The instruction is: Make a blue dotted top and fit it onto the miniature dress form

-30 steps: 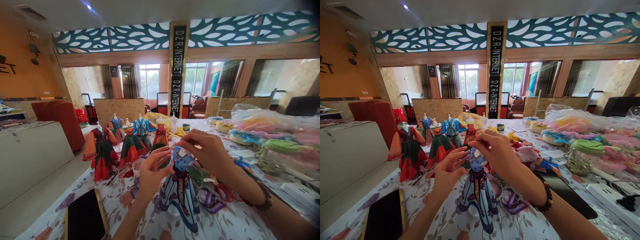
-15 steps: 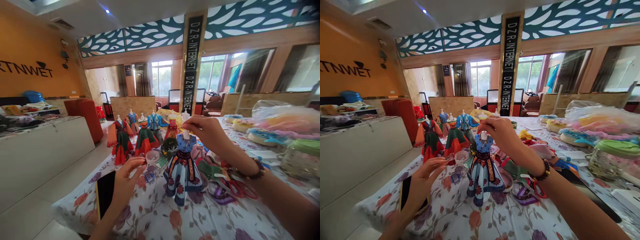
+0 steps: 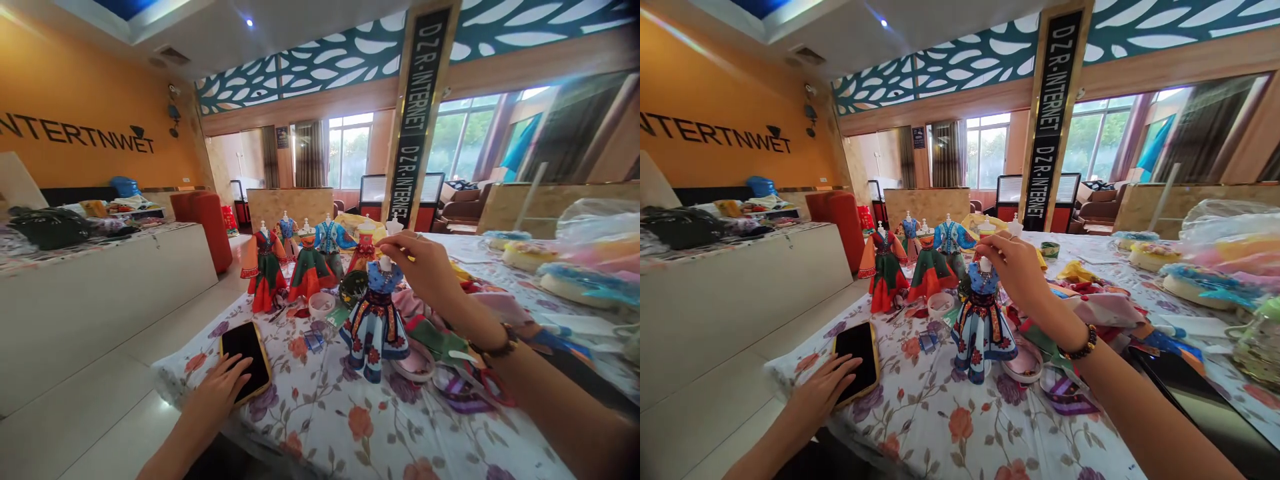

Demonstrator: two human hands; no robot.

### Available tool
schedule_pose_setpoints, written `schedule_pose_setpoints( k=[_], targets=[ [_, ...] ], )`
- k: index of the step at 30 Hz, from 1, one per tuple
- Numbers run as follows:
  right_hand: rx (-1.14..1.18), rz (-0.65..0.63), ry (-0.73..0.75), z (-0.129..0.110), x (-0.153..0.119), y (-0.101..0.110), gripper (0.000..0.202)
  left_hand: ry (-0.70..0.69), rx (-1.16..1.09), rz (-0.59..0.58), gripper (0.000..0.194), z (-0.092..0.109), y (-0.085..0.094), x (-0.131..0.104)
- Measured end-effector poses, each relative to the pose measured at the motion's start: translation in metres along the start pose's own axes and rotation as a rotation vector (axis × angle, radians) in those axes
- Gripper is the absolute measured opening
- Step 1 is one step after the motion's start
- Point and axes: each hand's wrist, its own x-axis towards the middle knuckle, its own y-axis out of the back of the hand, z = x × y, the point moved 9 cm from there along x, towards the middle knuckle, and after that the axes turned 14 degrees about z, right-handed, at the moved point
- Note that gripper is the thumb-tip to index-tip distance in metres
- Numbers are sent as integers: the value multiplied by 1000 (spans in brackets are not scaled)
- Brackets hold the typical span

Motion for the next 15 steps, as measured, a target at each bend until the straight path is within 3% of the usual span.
schedule_pose_setpoints(
  k=[5, 9, 15],
  targets=[
    [26, 10, -60, 5, -9, 8, 18, 120, -84, -40, 36, -6, 1, -14],
    [2, 97, -67, 5, -18, 27, 18, 162, -104, -53, 34, -3, 8, -19],
    [-11, 163, -154, 20, -55, 48, 18, -13, -188, 46, 27, 22, 26, -21]
  ],
)
